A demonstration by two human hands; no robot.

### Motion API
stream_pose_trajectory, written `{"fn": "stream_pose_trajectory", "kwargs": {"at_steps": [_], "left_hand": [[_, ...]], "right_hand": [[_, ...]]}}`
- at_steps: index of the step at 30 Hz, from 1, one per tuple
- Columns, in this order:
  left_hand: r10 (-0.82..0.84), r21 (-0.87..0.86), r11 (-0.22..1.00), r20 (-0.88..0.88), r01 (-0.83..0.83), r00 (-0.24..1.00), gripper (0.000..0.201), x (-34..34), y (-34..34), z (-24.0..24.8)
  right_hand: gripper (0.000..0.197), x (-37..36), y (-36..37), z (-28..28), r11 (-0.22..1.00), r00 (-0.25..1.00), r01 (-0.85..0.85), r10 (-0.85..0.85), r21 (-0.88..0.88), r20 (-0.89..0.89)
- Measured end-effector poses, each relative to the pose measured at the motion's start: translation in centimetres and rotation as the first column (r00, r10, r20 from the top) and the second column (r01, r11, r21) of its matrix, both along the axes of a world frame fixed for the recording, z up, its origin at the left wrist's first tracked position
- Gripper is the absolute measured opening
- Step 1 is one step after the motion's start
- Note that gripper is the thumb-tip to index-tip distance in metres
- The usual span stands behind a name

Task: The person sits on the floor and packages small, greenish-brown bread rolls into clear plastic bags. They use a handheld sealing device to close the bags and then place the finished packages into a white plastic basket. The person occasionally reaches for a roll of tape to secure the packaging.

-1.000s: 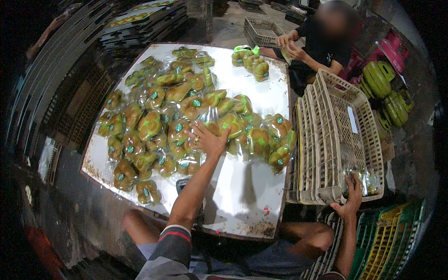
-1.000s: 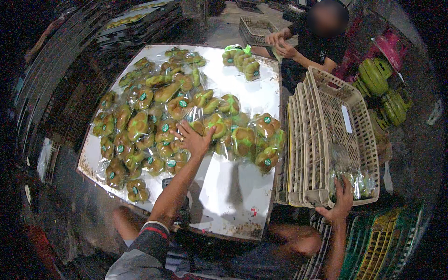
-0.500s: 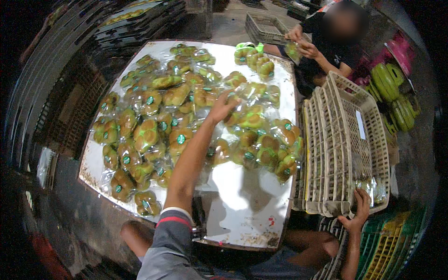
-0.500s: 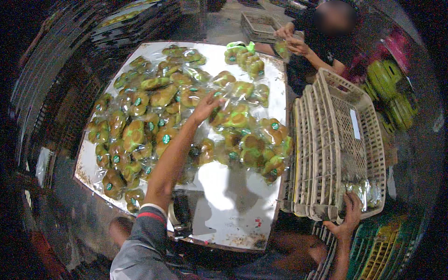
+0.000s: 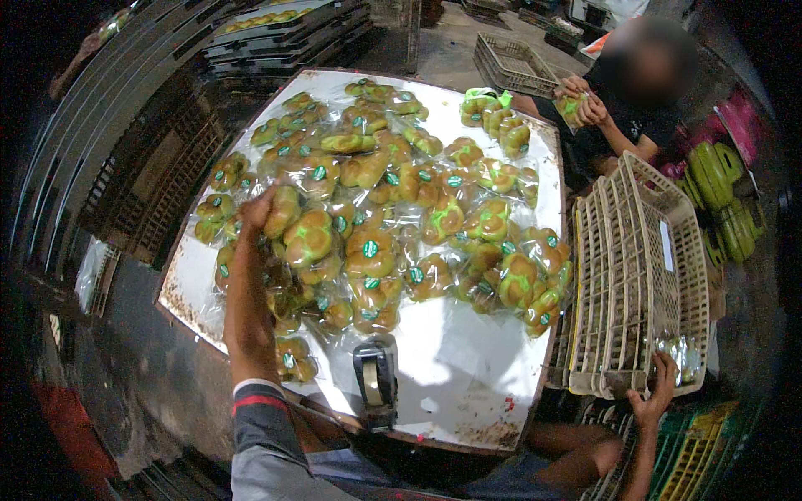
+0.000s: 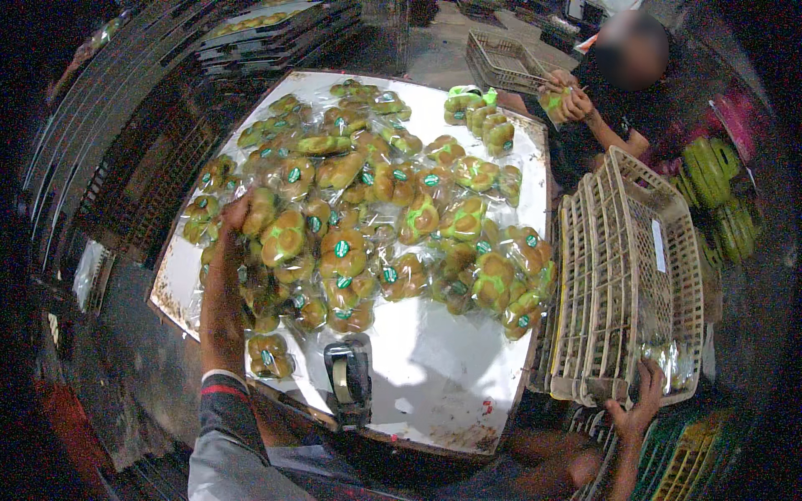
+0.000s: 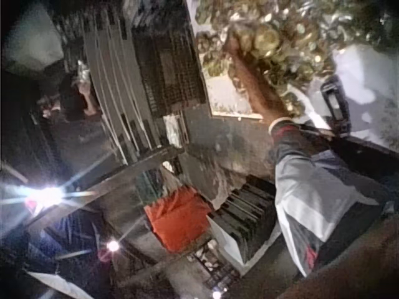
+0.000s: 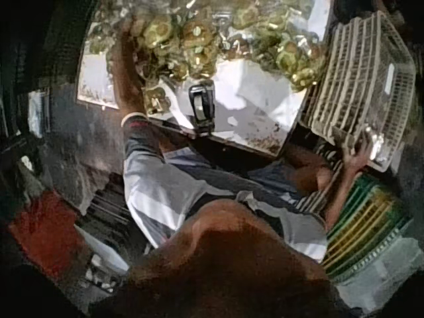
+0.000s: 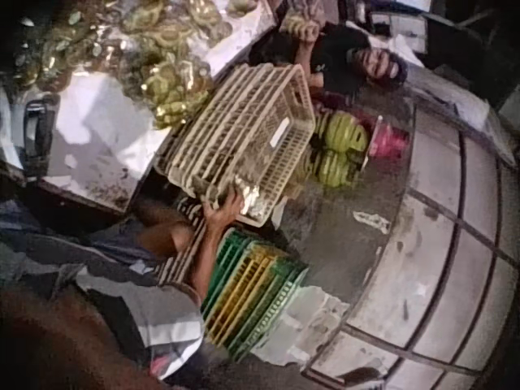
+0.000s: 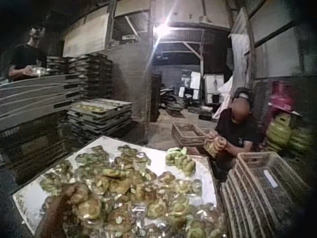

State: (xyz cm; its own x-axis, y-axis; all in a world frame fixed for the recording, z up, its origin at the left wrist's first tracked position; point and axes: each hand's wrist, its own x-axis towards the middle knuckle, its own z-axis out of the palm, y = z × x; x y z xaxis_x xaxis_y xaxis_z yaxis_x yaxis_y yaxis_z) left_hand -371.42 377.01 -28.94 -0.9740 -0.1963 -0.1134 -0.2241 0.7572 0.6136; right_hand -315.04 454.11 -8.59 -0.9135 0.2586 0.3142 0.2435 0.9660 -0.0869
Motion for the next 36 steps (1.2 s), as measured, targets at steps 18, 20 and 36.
{"fn": "stream_pose_trajectory", "kwargs": {"at_steps": [18,20,36], "left_hand": [[-0.140,-0.064,0.990,-0.409,0.125,0.902,0.082,22.8,28.5,6.7],[-0.274,0.109,0.948,-0.201,0.299,0.941,0.076,29.4,31.5,12.0],[-0.530,0.980,0.167,-0.001,0.106,0.848,0.055,48.9,27.3,12.5]], "right_hand": [[0.107,1.7,-3.3,2.1,0.994,0.976,-0.101,0.089,-0.051,-0.198],[0.103,2.9,-7.6,2.4,0.990,0.939,-0.083,0.039,-0.117,-0.343],[0.044,-0.9,-30.8,-9.9,-0.440,0.986,-0.153,-0.134,-0.885,-0.104]]}}
